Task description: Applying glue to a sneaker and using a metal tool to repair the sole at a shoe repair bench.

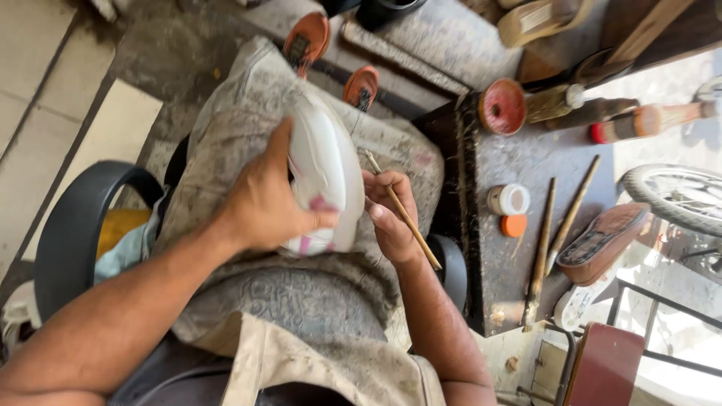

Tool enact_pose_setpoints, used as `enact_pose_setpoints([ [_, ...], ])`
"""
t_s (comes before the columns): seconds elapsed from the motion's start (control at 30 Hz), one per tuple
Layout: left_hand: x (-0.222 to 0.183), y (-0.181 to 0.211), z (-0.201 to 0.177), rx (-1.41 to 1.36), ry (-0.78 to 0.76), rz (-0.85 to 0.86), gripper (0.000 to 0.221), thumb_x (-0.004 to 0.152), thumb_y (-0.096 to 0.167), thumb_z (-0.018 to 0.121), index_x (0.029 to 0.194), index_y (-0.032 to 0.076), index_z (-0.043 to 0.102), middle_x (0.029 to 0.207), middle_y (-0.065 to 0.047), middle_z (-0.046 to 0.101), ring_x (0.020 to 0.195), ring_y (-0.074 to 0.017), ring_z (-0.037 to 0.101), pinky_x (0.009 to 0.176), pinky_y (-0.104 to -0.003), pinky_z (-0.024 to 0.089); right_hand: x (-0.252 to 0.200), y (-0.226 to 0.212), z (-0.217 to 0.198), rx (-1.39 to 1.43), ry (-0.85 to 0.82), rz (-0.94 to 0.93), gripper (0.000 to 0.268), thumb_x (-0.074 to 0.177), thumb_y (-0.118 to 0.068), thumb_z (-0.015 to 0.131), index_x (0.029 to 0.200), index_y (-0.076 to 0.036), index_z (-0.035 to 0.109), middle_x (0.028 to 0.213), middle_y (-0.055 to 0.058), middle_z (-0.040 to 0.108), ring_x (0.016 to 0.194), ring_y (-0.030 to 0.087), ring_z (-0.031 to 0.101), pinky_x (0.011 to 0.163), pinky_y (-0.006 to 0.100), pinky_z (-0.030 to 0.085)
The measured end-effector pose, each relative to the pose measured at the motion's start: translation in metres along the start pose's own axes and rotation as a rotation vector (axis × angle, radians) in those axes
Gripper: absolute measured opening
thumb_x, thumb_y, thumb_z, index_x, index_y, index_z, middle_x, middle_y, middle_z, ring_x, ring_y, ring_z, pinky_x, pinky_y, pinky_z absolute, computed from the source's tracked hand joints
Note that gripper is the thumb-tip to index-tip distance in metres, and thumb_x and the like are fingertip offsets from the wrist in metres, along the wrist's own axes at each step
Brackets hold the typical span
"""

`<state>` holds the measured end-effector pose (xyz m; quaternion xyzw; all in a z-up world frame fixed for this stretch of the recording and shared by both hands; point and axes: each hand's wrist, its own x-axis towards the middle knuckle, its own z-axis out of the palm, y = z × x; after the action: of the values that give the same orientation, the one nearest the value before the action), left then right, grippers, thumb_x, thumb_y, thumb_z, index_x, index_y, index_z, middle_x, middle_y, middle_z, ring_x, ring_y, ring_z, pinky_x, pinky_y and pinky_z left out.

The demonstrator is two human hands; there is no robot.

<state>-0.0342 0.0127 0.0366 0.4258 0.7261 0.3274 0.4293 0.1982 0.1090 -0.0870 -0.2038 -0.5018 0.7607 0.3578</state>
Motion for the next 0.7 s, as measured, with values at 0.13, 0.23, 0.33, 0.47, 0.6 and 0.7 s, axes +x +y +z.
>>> enact_pose_setpoints([
  [0.13, -0.002, -0.002, 0.004, 0.309, 0.273, 0.886, 0.114, 0.061, 0.015, 0.096, 0.152, 0.002, 0.030, 0.137, -0.024, 0.061, 0.110, -0.0431, 0.065, 0.091, -0.052, 0.053, 0.007, -0.036, 0.008, 0.017, 0.005, -0.115, 0.050, 0.090, -0.031, 0.080, 0.123, -0.008, 0.052, 0.112, 0.006, 0.063, 0.106, 0.017, 0.057, 0.097, 0.031, 0.041],
  [0.23, -0.007, -0.006, 0.006, 0.780, 0.488, 0.929, 0.088, 0.086, 0.018, 0.081, 0.158, 0.016, 0.031, 0.144, -0.015, 0.058, 0.110, -0.0321, 0.063, 0.089, -0.048, 0.056, 0.001, -0.040, 0.006, 0.068, -0.018, -0.099, 0.048, 0.091, -0.029, 0.082, 0.122, -0.009, 0.051, 0.113, 0.005, 0.062, 0.104, 0.017, 0.058, 0.092, 0.031, 0.045],
  [0.33, -0.010, -0.008, 0.005, 0.934, 0.613, 0.969, 0.050, 0.102, 0.005, 0.053, 0.150, 0.020, 0.045, 0.134, -0.007, 0.062, 0.098, -0.0288, 0.062, 0.083, -0.042, 0.047, -0.002, -0.039, 0.006, 0.142, -0.093, -0.145, 0.039, 0.096, -0.018, 0.075, 0.124, -0.009, 0.049, 0.129, 0.015, 0.066, 0.113, 0.023, 0.061, 0.100, 0.038, 0.046],
  [0.47, -0.005, -0.029, 0.018, 0.969, 0.620, 0.971, 0.050, 0.107, 0.005, 0.049, 0.152, 0.023, 0.041, 0.133, -0.008, 0.063, 0.096, -0.0280, 0.060, 0.080, -0.041, 0.045, -0.004, -0.038, 0.006, 0.137, -0.112, -0.139, 0.037, 0.098, -0.011, 0.073, 0.125, -0.012, 0.049, 0.137, 0.029, 0.061, 0.123, 0.036, 0.064, 0.102, 0.043, 0.053],
  [0.6, -0.002, -0.038, 0.028, 0.978, 0.618, 0.966, 0.050, 0.111, 0.009, 0.050, 0.156, 0.026, 0.037, 0.134, -0.010, 0.063, 0.103, -0.0300, 0.063, 0.086, -0.042, 0.048, -0.002, -0.038, 0.005, 0.102, -0.075, -0.145, 0.033, 0.097, -0.006, 0.073, 0.120, -0.011, 0.049, 0.131, 0.029, 0.065, 0.110, 0.033, 0.070, 0.090, 0.039, 0.057],
  [0.7, 0.000, -0.045, 0.034, 0.928, 0.637, 0.968, 0.047, 0.114, 0.011, 0.051, 0.156, 0.026, 0.038, 0.132, -0.015, 0.059, 0.108, -0.0327, 0.065, 0.088, -0.045, 0.051, -0.003, -0.036, 0.002, 0.100, -0.064, -0.128, 0.032, 0.096, -0.004, 0.071, 0.117, -0.010, 0.048, 0.125, 0.031, 0.066, 0.100, 0.032, 0.070, 0.084, 0.039, 0.056],
])
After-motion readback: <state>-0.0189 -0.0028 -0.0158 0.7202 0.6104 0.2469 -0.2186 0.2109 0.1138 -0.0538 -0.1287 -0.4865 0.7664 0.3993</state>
